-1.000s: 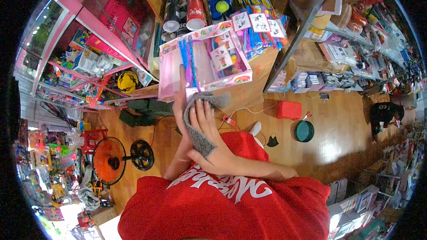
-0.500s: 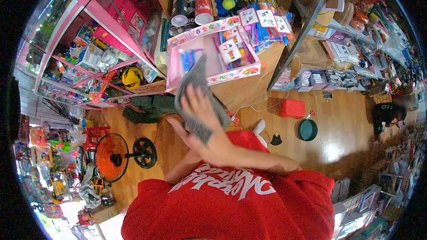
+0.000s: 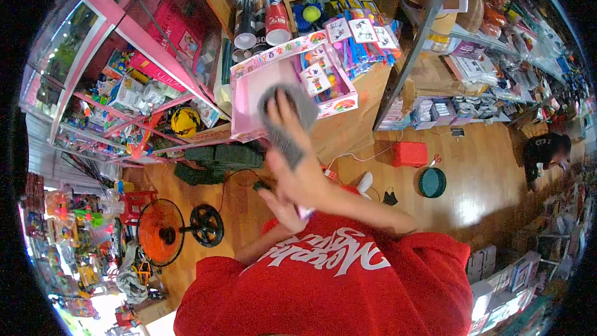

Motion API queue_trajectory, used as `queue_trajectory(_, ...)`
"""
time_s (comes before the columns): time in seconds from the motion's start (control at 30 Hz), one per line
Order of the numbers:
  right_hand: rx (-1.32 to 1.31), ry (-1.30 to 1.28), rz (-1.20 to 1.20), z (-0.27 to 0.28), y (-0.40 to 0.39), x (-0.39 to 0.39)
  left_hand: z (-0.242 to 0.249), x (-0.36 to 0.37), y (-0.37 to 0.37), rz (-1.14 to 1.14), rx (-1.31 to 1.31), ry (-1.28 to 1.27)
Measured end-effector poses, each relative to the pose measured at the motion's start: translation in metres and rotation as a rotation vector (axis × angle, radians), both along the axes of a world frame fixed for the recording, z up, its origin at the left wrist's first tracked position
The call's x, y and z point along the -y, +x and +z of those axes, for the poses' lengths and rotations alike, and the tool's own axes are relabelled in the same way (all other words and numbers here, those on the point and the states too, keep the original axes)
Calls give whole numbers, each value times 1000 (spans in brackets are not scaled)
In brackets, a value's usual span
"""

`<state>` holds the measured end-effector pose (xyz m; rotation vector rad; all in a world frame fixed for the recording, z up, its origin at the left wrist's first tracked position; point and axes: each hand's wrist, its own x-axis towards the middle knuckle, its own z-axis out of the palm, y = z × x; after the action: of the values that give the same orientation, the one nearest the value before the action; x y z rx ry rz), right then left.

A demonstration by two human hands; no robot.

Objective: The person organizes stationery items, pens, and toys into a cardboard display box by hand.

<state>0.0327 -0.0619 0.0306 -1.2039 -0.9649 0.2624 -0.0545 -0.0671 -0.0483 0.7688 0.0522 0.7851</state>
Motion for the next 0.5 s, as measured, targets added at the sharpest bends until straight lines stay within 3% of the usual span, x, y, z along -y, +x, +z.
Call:
queue_trajectory(0.07, -40, -8, -37, 15, 30, -6, 5, 3, 3, -62, -192, 170)
queue_trajectory(0.1, -139, -60, 32, 15, 25, 0, 9, 1, 13, -70, -164, 182)
queue_trajectory(0.13, -239, -114, 93, 15, 20, 6, 16, -3, 18, 23, -238, 230)
queue_trajectory(0.17, -194, -176, 121, 12, 11, 14, 26, -10, 21, 120, -312, 275)
queue_trajectory(0.27, 182, -164, 75, -18, -19, 34, 74, -42, 35, 194, -166, 354)
queue_trajectory(0.37, 49, -108, 107, -42, -26, 37, 71, -63, 39, 297, -190, 496)
queue_trajectory(0.47, -340, -284, 152, -42, -1, 48, 73, -60, 46, 280, -231, 571)
queue_trajectory(0.5, -381, -228, 113, -40, 8, 50, 75, -60, 49, 288, -152, 517)
